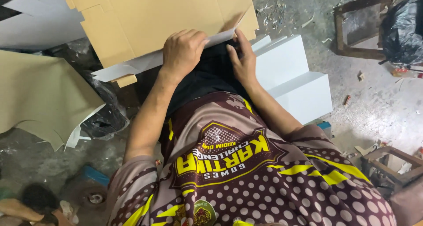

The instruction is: The person assembles a cardboard box by folding the flaps and inserting tabs into slots. They then insert a white rectangular piece into the box and fold the sides to complete the structure.

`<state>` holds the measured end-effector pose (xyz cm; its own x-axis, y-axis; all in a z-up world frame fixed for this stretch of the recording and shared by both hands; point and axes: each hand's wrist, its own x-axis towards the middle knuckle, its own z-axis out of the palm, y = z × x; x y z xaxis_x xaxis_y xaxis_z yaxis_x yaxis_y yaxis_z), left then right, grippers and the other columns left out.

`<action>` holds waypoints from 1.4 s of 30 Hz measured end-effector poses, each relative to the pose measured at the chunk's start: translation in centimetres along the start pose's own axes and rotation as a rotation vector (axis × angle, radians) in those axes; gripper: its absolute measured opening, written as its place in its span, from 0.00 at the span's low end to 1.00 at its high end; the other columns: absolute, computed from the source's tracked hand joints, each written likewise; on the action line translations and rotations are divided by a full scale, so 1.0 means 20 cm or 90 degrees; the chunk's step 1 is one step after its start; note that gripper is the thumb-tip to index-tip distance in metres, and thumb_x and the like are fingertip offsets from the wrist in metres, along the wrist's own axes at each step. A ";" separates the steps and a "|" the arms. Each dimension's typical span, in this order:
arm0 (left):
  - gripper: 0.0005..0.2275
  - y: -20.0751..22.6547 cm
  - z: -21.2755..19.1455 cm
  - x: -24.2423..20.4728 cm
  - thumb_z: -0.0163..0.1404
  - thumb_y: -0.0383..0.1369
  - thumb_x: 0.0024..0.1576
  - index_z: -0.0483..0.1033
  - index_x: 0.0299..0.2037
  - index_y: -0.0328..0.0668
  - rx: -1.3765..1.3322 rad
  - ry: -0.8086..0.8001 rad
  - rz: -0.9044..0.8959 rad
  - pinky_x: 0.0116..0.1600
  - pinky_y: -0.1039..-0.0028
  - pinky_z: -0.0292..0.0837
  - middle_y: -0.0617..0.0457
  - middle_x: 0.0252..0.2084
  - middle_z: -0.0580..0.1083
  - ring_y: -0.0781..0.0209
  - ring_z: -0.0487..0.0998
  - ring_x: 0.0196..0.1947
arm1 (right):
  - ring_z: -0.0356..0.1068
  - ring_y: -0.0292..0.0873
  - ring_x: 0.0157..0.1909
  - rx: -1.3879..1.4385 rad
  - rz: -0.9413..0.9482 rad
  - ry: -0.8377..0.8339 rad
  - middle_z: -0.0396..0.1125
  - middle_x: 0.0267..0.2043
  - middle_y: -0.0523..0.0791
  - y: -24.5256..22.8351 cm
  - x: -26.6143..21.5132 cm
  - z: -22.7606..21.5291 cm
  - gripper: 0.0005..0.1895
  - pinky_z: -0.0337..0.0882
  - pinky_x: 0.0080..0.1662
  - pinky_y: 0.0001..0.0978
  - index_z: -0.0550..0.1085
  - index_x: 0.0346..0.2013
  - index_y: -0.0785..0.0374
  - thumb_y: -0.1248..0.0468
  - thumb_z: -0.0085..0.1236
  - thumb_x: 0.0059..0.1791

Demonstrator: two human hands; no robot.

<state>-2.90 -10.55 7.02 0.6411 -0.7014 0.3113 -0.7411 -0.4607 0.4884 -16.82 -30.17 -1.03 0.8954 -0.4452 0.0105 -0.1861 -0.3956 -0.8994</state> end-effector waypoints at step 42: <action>0.31 0.14 0.04 -0.06 0.71 0.36 0.50 0.69 0.62 0.43 0.082 0.079 -0.115 0.45 0.60 0.78 0.49 0.50 0.69 0.50 0.75 0.46 | 0.50 0.66 0.78 -0.557 -0.517 -0.217 0.56 0.76 0.58 -0.58 0.36 -0.38 0.20 0.41 0.73 0.72 0.79 0.35 0.61 0.48 0.63 0.58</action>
<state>-5.90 -11.44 7.27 0.7796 -0.5323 0.3300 -0.6259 -0.6439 0.4400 -11.19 -34.90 12.79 0.9128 0.3584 0.1959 0.3809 -0.9201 -0.0914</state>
